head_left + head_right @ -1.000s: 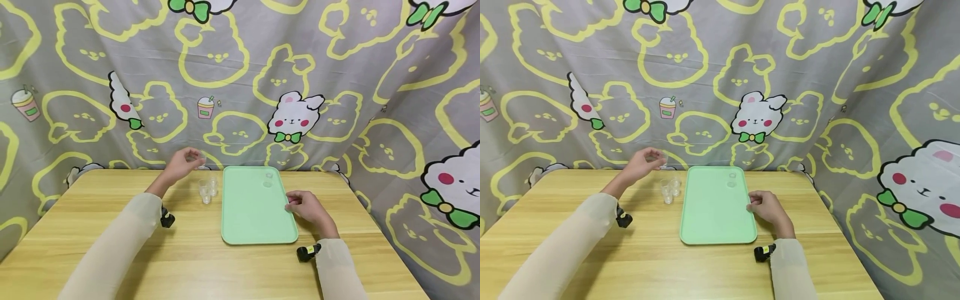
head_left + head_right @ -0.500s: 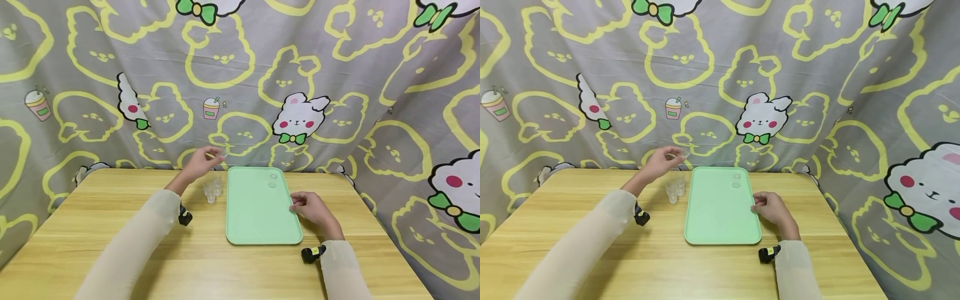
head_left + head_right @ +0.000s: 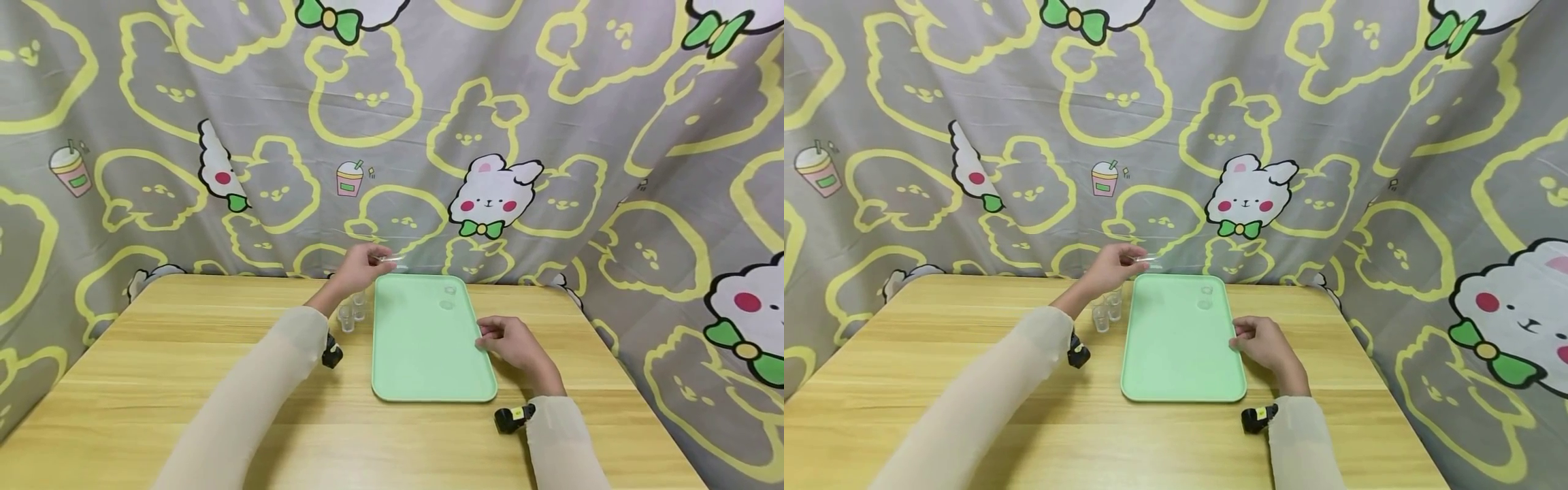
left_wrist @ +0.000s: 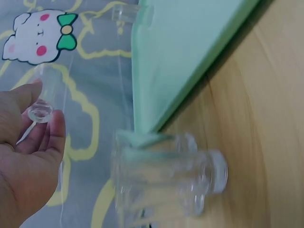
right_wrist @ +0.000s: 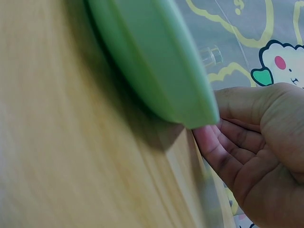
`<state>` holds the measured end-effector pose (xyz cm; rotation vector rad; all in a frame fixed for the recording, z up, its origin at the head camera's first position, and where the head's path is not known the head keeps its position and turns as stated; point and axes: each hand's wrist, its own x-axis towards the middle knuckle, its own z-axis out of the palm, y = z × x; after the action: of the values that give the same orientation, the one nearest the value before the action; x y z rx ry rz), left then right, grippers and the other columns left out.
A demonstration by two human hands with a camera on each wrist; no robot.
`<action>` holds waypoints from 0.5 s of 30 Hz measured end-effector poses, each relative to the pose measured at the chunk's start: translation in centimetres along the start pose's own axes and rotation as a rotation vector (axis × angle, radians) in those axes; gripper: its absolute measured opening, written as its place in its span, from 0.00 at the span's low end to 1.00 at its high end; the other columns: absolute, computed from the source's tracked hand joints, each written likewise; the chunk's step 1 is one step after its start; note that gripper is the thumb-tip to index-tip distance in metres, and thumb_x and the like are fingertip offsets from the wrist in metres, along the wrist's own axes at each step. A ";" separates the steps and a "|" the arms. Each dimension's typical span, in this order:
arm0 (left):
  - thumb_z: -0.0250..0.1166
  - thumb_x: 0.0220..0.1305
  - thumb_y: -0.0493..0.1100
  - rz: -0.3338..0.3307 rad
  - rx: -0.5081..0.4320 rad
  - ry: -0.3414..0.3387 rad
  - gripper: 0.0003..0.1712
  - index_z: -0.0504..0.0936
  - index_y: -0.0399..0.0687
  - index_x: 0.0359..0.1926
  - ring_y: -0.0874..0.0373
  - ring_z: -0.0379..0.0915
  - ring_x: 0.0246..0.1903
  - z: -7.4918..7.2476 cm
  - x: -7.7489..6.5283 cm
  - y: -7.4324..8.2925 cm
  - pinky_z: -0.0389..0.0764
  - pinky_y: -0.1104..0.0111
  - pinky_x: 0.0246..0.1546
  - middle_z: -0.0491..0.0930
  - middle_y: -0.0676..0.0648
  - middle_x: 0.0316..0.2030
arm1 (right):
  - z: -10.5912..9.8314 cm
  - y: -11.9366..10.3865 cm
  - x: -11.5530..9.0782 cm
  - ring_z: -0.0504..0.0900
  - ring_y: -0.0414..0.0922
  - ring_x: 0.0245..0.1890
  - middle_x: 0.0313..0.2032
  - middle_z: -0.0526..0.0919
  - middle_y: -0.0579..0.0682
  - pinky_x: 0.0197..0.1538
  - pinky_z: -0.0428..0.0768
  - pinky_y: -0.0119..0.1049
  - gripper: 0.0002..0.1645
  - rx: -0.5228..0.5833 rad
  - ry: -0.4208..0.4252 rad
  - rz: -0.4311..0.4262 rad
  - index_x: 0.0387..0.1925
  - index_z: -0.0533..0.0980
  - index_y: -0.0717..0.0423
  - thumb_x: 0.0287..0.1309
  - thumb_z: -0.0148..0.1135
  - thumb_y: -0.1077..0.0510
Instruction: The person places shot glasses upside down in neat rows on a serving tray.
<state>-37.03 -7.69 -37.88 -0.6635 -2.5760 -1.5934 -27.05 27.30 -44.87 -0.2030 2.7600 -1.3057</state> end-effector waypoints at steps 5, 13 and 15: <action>0.71 0.68 0.42 -0.005 -0.020 0.007 0.19 0.84 0.37 0.56 0.52 0.78 0.43 1.8 0.6 0.3 0.81 0.64 0.43 0.84 0.44 0.44 | 0.0 0.1 -0.1 0.80 0.49 0.44 0.45 0.84 0.55 0.45 0.81 0.36 0.27 -0.003 0.003 0.000 0.62 0.77 0.68 0.64 0.70 0.62; 0.75 0.62 0.40 -0.084 -0.080 0.043 0.21 0.84 0.40 0.55 0.52 0.78 0.47 4.2 0.9 1.0 0.81 0.62 0.50 0.83 0.47 0.46 | -0.1 -0.1 0.0 0.80 0.48 0.44 0.45 0.84 0.55 0.44 0.81 0.36 0.27 -0.005 0.000 -0.005 0.62 0.76 0.68 0.64 0.70 0.62; 0.76 0.62 0.39 -0.091 -0.094 0.037 0.22 0.83 0.39 0.56 0.53 0.78 0.46 4.7 0.9 1.1 0.82 0.63 0.48 0.83 0.47 0.45 | -0.1 -0.1 0.1 0.80 0.48 0.45 0.46 0.84 0.56 0.45 0.81 0.36 0.27 -0.008 -0.001 -0.006 0.62 0.76 0.68 0.64 0.70 0.62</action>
<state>-36.54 -2.94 -38.89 -0.5241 -2.5535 -1.7454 -27.10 27.25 -44.73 -0.2135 2.7662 -1.2955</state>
